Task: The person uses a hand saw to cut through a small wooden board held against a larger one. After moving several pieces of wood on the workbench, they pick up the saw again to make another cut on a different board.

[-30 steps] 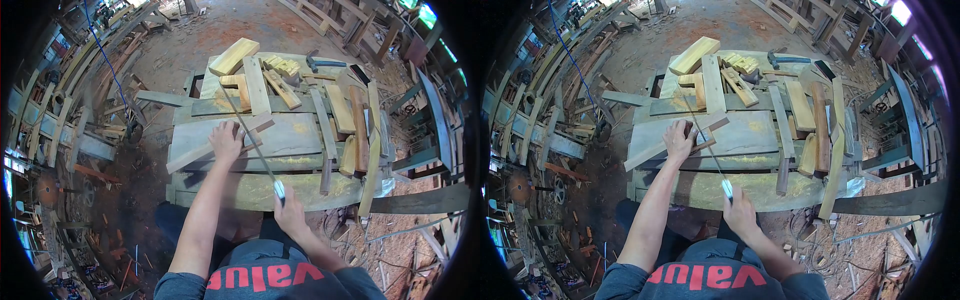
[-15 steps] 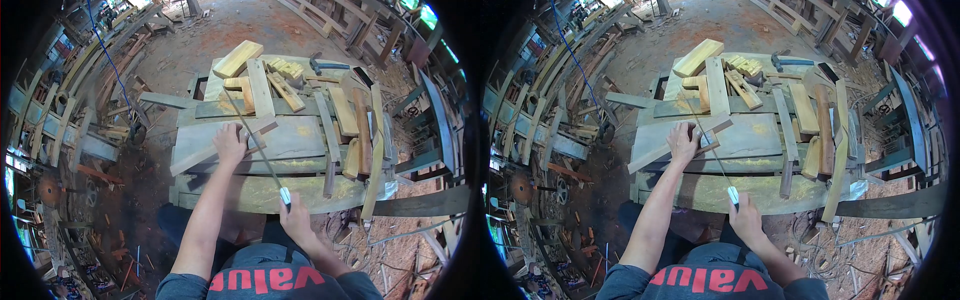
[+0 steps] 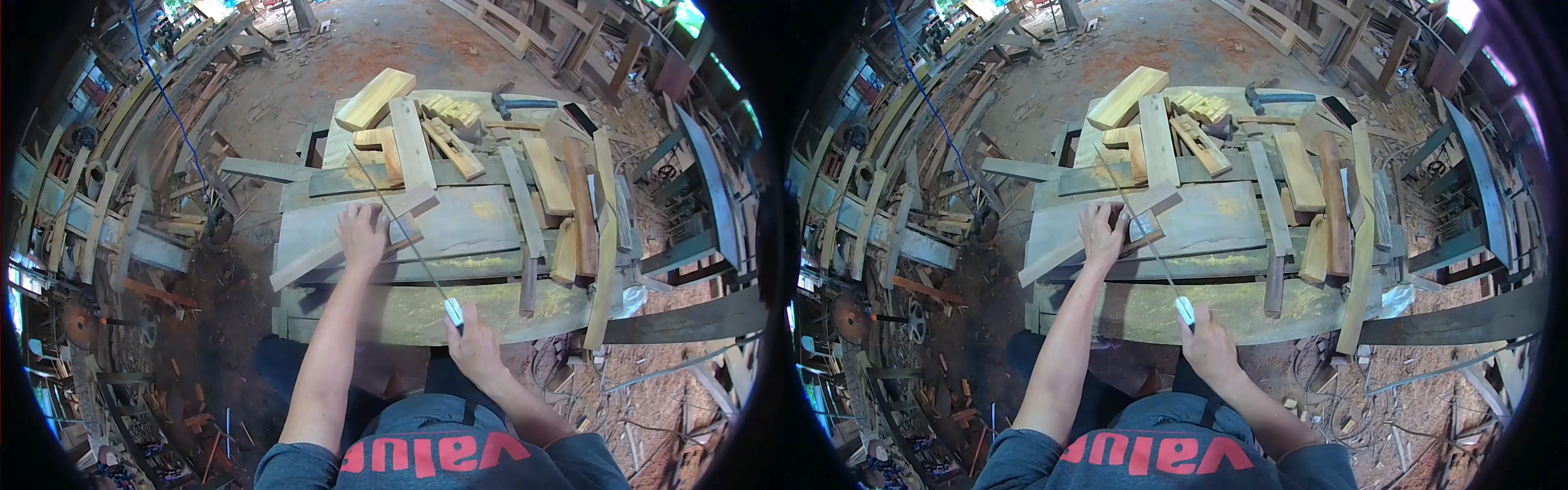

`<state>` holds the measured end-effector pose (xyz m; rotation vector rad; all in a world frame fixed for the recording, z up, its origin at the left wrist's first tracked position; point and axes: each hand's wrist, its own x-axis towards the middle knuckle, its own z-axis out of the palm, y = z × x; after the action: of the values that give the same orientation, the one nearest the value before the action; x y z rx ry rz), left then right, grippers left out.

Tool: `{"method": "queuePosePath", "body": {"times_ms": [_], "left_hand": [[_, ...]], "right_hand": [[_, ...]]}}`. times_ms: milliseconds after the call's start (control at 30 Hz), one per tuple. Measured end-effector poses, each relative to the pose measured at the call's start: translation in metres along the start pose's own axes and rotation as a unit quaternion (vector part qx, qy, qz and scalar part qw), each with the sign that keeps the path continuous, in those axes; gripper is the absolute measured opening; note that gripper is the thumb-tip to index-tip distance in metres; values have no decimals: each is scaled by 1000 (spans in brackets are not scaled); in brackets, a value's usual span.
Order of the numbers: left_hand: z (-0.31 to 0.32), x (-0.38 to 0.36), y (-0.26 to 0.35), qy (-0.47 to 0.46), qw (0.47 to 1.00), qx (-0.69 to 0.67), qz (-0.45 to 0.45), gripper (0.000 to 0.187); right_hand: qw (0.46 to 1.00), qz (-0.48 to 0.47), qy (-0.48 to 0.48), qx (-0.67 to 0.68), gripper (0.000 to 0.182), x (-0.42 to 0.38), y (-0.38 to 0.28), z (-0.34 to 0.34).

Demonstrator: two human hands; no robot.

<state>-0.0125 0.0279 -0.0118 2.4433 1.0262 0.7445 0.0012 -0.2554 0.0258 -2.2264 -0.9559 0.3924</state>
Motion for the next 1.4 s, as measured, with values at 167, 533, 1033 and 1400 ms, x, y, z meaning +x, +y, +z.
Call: {"method": "queuePosePath", "body": {"times_ms": [167,533,1033,1400], "left_hand": [[-2,1,5,-4,1000,17,-3,26],[0,-1,8,3,999,40,-18,28],[1,1,5,4,998,59,-21,32],[2,3,10,-1,996,80,-33,29]], "right_hand": [[995,-74,60,28,28,82,-16,33],[999,-9,13,-40,31,2,1,3],[998,-56,26,-20,32,-2,4,-2],[997,-56,37,26,26,58,-8,19]]}}
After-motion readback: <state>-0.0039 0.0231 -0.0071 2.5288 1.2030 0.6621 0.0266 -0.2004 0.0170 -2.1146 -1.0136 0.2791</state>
